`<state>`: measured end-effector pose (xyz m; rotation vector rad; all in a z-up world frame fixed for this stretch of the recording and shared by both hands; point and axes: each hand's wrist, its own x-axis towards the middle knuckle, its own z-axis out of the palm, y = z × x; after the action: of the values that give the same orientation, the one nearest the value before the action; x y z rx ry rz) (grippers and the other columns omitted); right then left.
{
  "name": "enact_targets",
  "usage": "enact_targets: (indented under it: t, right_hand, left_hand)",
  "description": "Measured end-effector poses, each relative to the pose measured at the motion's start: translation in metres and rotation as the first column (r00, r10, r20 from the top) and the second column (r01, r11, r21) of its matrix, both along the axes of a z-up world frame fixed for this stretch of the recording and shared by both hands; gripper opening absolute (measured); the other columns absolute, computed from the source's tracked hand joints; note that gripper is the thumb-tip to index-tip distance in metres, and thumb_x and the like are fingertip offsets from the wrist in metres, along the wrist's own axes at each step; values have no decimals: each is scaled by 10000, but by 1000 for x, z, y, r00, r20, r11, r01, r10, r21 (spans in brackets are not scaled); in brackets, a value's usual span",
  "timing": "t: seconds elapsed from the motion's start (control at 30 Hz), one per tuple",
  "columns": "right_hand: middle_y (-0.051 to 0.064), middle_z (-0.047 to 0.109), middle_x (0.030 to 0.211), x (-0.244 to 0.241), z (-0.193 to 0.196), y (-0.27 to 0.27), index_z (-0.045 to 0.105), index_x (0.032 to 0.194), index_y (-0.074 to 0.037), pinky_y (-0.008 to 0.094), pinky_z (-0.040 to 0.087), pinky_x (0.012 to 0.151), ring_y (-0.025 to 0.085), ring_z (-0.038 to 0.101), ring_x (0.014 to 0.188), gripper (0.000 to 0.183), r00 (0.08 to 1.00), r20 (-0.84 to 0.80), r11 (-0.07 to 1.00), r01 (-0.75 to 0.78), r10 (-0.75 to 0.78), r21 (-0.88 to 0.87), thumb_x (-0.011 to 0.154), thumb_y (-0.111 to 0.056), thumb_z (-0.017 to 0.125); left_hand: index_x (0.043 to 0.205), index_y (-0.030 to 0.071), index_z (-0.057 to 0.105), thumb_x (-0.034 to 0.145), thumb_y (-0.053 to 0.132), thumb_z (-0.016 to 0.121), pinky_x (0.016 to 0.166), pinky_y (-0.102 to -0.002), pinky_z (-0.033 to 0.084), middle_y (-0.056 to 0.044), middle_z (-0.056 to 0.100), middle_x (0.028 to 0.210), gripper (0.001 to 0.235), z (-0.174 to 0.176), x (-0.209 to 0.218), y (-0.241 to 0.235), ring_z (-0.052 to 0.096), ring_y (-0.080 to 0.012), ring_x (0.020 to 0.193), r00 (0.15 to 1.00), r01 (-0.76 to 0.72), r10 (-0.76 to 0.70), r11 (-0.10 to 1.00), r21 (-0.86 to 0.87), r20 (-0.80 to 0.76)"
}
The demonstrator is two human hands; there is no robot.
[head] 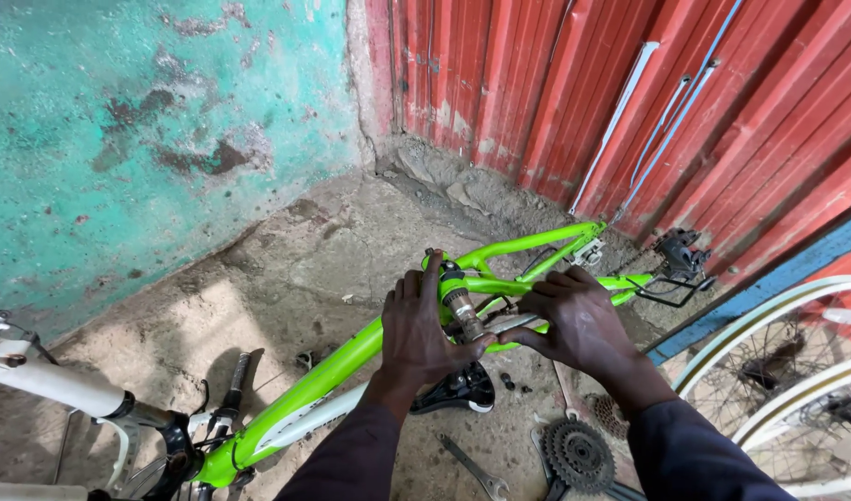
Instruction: The person removes the crankset from a green bicycle frame, then uses a wrench to tighten the bottom bracket. They later use a hammer and a metal pipe to tap the bottom bracket into place.
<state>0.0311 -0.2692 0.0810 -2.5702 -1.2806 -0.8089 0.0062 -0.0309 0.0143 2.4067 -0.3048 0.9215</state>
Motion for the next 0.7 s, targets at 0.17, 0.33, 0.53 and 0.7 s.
enact_targets:
  t: [0.17,0.33,0.53,0.7]
  right_hand:
    - [54,614,621,2,-6,-5,684,748,-180,429,464,707,285,655,678,516,999,-32,1000,23,-23,2,870,-680,655]
    - [31,595,600,12,-10,-10,689,763,-214,420,457,708,271,650,671,484,998,-64,999,13,-11,36,858,-687,665]
    - [32,595,603,16,-11,-15,684,752,-217,423,452,707,265,643,662,509,996,-89,1000,-19,21,23,845,-717,657]
    - [34,591,591,18,-19,-14,701,754,-220,421,446,681,273,635,640,435,998,-64,999,4,-2,32,857,-641,682]
  left_hand:
    - [1567,29,368,587,774,770,896,-533,510,-248,483,1286,1295,8,-12,-5,556,-469,1158,1000,-2,2,1000,-31,-3]
    - [1607,-3,280,543,906,688,958,-631,500,-324,393,1533,1458,32,-3,-3,502,-530,1314,992,114,-112,993,22,-59]
    - [1471,96,441,526,909,713,878,-587,549,-197,477,1507,1276,20,3,-13,609,-472,1150,995,72,-66,994,84,-73]
    - [1399,152,463,635,815,758,861,-563,522,-143,501,1480,1055,19,6,-12,632,-444,1056,985,153,-156,987,-55,-69]
